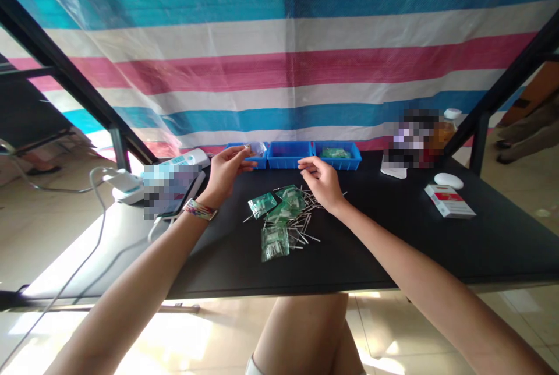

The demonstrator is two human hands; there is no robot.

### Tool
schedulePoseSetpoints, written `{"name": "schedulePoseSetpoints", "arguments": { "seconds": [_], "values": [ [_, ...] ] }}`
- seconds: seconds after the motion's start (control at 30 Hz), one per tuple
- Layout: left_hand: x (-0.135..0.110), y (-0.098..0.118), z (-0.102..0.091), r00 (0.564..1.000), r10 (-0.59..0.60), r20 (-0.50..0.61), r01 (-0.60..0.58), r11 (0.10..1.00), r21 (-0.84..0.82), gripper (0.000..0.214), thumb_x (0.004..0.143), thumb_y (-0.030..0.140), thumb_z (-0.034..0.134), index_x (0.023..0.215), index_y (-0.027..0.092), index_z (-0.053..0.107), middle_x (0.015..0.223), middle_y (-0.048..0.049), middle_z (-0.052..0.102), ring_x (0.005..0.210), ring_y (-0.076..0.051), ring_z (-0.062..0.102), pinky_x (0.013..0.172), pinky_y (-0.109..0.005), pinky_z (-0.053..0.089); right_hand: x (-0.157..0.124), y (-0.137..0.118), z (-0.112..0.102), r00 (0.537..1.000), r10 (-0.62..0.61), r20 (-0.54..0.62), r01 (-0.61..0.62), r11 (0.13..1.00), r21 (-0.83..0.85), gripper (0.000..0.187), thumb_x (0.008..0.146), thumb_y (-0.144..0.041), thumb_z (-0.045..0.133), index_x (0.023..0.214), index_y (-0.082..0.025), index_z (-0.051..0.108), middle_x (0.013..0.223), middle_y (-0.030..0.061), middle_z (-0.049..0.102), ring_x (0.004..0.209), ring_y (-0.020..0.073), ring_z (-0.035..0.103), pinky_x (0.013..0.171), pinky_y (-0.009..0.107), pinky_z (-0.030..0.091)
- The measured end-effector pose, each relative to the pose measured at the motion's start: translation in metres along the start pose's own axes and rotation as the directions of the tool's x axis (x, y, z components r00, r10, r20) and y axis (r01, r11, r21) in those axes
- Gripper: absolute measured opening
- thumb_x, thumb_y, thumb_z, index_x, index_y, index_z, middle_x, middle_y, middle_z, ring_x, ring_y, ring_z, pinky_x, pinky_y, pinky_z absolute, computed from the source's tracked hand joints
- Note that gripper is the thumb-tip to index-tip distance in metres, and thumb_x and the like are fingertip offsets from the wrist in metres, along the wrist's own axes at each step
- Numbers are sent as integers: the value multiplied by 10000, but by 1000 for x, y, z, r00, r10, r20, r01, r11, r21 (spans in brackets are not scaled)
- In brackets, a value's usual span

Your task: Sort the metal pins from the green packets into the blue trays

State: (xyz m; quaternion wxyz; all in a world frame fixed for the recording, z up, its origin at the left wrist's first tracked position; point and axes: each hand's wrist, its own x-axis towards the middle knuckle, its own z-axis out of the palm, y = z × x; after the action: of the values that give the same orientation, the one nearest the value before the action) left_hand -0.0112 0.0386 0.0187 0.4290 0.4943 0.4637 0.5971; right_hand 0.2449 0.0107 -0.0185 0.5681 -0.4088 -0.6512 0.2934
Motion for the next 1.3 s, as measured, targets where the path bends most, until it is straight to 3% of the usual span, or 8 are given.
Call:
{"name": "schedulePoseSetpoints", "arguments": {
  "seconds": [0.2,0.37,0.63,0.77,0.9,1.1,1.2,1.3],
  "values": [
    [12,-3,-13,992,-101,-70,93,990,-108,278,872,309,700,1048,94,687,1097,-168,779,824,-216,788,733,-293,636,2,9,-6,979,-69,191,119,957,-263,170,807,-99,654,878,-213,758,943,41,778,914,223,703,879,373,529],
    [7,-4,-8,992,-119,-45,112,984,-141,281,896,294,685,1085,107,592,1150,-211,760,807,-231,795,777,-367,659,-1,4,-8,864,-162,476,347,878,-330,147,797,-173,824,935,-215,797,994,64,788,995,257,667,954,416,479],
    [2,-3,-6,999,-17,44,20,997,-78,754,829,306,734,1506,89,484,1170,-190,770,818,-230,796,835,-406,651,0,6,-11,793,-214,570,461,822,-333,95,887,-254,823,979,-229,823,978,71,755,991,248,635,929,410,460],
    [-1,-3,-1,997,-1,79,3,1000,-16,738,824,326,737,1496,99,534,1145,-170,785,808,-240,790,780,-380,650,0,5,-13,762,-222,608,492,810,-321,182,864,-291,853,1036,-241,825,1018,70,750,1025,253,628,964,419,460],
    [-6,-2,3,992,16,128,-21,999,37,668,830,353,725,1431,100,582,1110,-153,788,786,-220,786,705,-324,638,0,3,-14,762,-205,614,488,805,-338,258,809,-279,895,1052,-233,821,1037,72,750,1057,266,622,993,439,449],
    [-6,-5,5,988,43,151,-55,996,73,481,815,338,704,1241,120,653,1029,-116,784,733,-195,764,669,-300,620,-1,-1,-11,742,-279,609,557,762,-329,103,915,-228,785,1014,-215,809,959,72,747,1007,254,636,950,425,457],
    [-8,-7,6,977,113,179,-139,981,138,401,836,331,671,1187,138,658,990,-92,767,726,-192,752,656,-295,607,-1,-3,-9,791,-320,521,513,812,-280,99,967,-205,706,1011,-207,794,983,81,763,997,250,663,945,423,478],
    [-16,-5,9,934,274,229,-337,890,309,375,868,286,647,1224,170,670,1063,-95,754,810,-202,748,718,-310,612,1,-4,-6,895,-273,352,343,926,-155,109,973,-262,689,976,-212,786,994,73,775,946,230,696,899,392,525]
  ]
}}
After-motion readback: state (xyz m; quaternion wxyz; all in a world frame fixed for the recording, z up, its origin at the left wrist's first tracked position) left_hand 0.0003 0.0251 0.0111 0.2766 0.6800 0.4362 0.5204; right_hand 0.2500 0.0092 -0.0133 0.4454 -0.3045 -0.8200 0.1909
